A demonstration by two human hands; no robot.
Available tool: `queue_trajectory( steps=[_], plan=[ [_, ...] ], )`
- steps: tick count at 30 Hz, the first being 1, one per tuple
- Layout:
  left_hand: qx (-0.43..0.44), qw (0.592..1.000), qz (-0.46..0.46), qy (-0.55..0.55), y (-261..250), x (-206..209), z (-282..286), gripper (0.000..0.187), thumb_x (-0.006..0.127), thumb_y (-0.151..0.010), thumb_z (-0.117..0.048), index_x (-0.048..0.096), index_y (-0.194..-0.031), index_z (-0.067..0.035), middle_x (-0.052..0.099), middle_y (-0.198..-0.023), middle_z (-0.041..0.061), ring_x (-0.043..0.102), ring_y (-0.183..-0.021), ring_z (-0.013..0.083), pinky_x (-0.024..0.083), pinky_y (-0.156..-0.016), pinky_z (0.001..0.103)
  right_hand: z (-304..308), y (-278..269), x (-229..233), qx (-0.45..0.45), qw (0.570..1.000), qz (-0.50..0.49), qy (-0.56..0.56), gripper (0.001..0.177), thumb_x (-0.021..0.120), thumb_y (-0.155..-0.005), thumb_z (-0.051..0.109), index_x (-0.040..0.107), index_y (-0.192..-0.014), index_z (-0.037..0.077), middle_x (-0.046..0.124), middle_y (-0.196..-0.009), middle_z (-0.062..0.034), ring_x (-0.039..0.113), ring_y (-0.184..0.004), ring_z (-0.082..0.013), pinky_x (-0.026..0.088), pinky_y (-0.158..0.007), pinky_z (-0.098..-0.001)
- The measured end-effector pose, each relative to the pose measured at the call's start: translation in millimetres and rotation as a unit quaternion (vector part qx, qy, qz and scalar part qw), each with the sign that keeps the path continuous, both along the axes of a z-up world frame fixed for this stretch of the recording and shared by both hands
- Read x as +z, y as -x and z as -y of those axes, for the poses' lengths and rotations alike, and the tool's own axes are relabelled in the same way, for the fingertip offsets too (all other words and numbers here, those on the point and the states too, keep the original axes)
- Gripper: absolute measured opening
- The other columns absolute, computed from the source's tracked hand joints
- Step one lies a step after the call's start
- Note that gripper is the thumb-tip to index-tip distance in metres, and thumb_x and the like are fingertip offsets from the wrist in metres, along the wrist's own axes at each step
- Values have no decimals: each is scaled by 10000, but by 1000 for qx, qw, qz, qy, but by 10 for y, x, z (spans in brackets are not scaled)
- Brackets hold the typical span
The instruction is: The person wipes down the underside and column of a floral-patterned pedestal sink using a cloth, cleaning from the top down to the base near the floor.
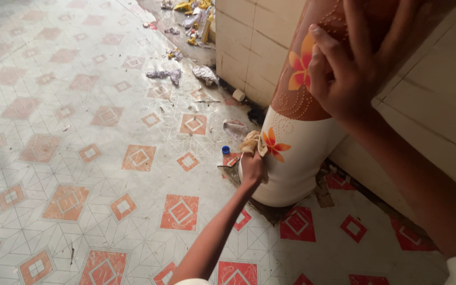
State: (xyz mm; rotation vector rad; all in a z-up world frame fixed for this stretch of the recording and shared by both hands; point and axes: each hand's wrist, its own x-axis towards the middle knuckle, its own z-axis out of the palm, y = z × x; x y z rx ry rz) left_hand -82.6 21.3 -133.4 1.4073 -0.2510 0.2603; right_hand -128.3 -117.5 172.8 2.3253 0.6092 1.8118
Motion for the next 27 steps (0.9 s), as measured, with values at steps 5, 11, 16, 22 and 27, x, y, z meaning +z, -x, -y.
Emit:
queue_trajectory(
  steps=[5, 11, 16, 22, 27],
  plan=[
    [-23, 993, 24, -117, -313, -661, -163, 331, 523, -1027, -176, 650, -1295, -30, 712, -1221, 203, 675, -1134, 368, 509, -961, 394, 58, -51, -61, 15, 1000, -4, 0, 248, 668, -1046, 161, 819, -1222, 76, 612, -1524, -196, 233, -1392, -614, 178, -1120, -795],
    [16, 990, 23, -135, -214, -993, -184, 361, 546, -996, -203, 645, -1289, -18, 694, -1227, 234, 651, -1151, 410, 496, -971, 448, 87, -34, -71, 21, 999, 11, 25, 329, 653, -991, 67, 795, -1287, 73, 640, -1391, -172, 373, -1340, -513, 303, -1099, -689],
    [-15, 992, -74, -101, 605, -983, -179, 344, 504, -952, -192, 642, -1206, -7, 722, -1097, 211, 685, -1049, 401, 516, -939, 449, 18, 26, -45, 33, 999, 1, 11, 311, 615, -947, 34, 730, -1232, 82, 606, -1259, -110, 461, -1238, -408, 391, -1037, -583],
    [-19, 982, 74, -173, 1336, -879, -76, 283, 514, -983, -98, 614, -1212, 35, 659, -1181, 253, 628, -1062, 438, 492, -934, 470, -65, 113, 21, 8, 999, 27, 17, 257, 620, -953, 69, 726, -1187, 78, 626, -1283, -125, 458, -1244, -455, 363, -1025, -649],
    [-155, 970, -188, 13, 1462, -572, -28, 270, 504, -1033, -163, 643, -1169, 24, 697, -1008, 116, 660, -921, 202, 545, -815, 337, -128, 172, 147, 14, 997, 72, -4, 244, 656, -992, 163, 782, -1199, 134, 559, -1434, -248, 336, -1363, -549, 221, -1094, -769]
  ],
)
